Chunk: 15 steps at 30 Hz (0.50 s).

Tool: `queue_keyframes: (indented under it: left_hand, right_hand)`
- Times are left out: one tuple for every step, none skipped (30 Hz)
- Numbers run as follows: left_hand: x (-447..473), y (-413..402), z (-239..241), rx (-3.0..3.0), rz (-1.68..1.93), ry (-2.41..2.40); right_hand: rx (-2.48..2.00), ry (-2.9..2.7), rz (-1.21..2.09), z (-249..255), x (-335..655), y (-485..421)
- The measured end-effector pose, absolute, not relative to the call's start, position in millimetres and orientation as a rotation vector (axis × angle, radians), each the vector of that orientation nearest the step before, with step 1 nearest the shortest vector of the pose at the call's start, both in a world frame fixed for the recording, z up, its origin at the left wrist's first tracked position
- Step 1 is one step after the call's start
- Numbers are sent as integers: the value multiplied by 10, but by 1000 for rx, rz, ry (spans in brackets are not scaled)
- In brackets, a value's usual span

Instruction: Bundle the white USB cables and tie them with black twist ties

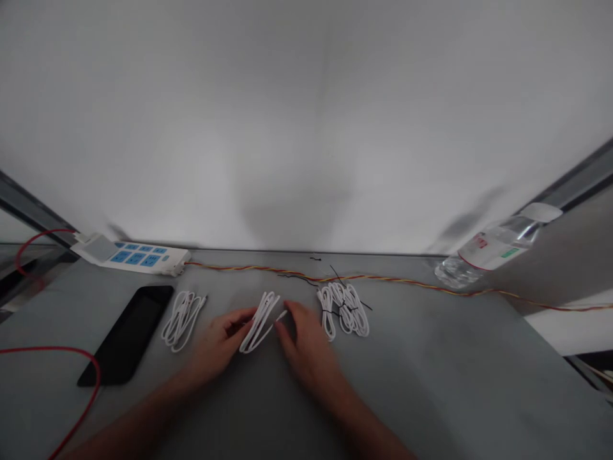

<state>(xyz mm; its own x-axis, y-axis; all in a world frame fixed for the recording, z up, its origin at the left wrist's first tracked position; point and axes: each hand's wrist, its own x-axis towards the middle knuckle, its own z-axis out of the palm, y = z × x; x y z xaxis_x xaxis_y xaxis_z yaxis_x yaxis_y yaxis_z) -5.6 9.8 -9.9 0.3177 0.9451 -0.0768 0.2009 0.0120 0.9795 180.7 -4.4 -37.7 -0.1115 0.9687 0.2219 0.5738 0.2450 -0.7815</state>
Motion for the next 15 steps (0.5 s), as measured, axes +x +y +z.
queue_keyframes:
  left_hand:
    - [-44,89,-98,1414,848,1104]
    - [-33,79,-96,1377,858,1086]
    - [-23,67,-95,1341,866,1066]
    - [-12,54,-93,1310,876,1047]
    - [-2,40,-91,1287,884,1029]
    - [8,26,-89,1270,892,1017]
    - [17,12,-87,1261,895,1014]
    - [24,1,-85,1265,895,1023]
    - [29,-8,-83,1284,890,1040]
    - [31,-12,-82,1315,878,1059]
    - [31,-13,-82,1350,870,1083]
    - [27,-8,-85,1383,874,1108]
    - [22,1,-92,1405,888,1131]
    - [14,15,-102,1409,908,1151]
    - [6,33,-115,1389,928,1169]
  right_hand:
    - [-1402,-1686,805,-373,1799,-43]
    - [-1375,-1572,939,-372,1788,-41]
    - [-1333,-1450,1079,-373,1774,-38]
    - [-1277,-1329,1214,-377,1760,-34]
    - [-1218,-1222,1339,-383,1747,-30]
    - [-1167,-1136,1444,-387,1735,-25]
    - [-1132,-1074,1521,-388,1727,-21]
    - [-1116,-1032,1573,-384,1723,-17]
    - [-1115,-1000,1597,-374,1724,-12]
    - [-1124,-972,1596,-358,1731,-6]
    - [-1139,-945,1577,-338,1742,1]
    - [-1154,-922,1551,-315,1755,9]
    - [-1168,-903,1525,-294,1770,18]
    - [-1182,-889,1504,-276,1785,26]
    - [-1194,-874,1488,-263,1796,34]
